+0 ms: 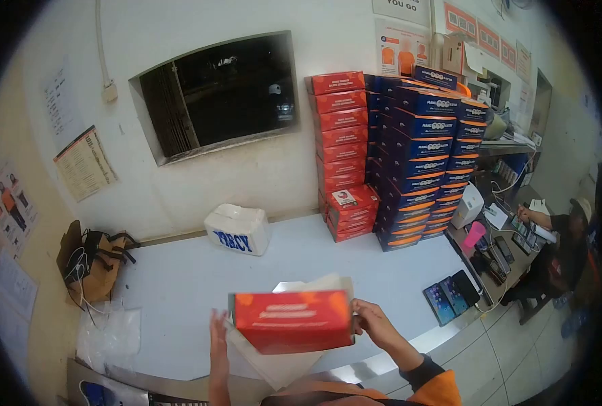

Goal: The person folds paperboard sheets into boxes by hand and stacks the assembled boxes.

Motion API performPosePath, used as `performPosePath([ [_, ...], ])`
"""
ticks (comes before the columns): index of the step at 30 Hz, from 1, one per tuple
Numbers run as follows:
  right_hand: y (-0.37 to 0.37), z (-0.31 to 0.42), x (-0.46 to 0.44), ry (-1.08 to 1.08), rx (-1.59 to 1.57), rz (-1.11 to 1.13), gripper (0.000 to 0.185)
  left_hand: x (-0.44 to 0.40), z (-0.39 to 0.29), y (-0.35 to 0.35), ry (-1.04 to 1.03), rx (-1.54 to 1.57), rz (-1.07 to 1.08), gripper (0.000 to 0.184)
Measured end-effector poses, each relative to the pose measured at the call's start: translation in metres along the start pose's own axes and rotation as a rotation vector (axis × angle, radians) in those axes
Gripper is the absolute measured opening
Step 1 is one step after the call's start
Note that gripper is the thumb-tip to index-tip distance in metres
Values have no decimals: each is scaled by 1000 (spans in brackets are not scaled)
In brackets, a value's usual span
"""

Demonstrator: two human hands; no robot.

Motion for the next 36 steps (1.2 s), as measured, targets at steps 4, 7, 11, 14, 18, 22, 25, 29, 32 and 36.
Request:
performPosePath([
  [4,-2,-28,-1,-35,-240,-198,33,7,17,18,158,-178,483,41],
  [7,-2,-65,-8,-127,-381,-163,43,0,-38,19,-164,-303,418,26],
  [11,-20,-105,-10,-392,-439,-50,46,5,-84,5,-183,-329,755,26],
  [14,-28,-121,-13,-354,-453,39,44,6,-88,-3,-131,-468,779,18],
  [18,4,-153,-35,-313,-187,130,51,5,-78,-3,-150,-582,872,8],
  [22,-39,-72,-35,-19,243,320,54,27,-70,-34,-171,-683,1094,9],
  [25,-70,-36,-19,96,299,573,43,41,-40,-45,97,-355,1234,16],
  [29,-61,-55,-14,-91,299,534,28,44,-37,-45,511,-329,1078,22],
  [32,-29,-70,-16,91,-39,-23,17,48,11,-27,822,-59,832,24],
  [36,-76,-16,2,352,480,506,14,62,22,-34,749,-200,977,23],
])
Point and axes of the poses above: each hand's wrist, its own x-axis away from the middle knuckle, its own y-axis out of the back of the hand, z = x × y, the point moved 5 cm from there along -x, towards the middle knuckle, and after that the axes turned 6 degrees about -x, right-handed, at the moved point
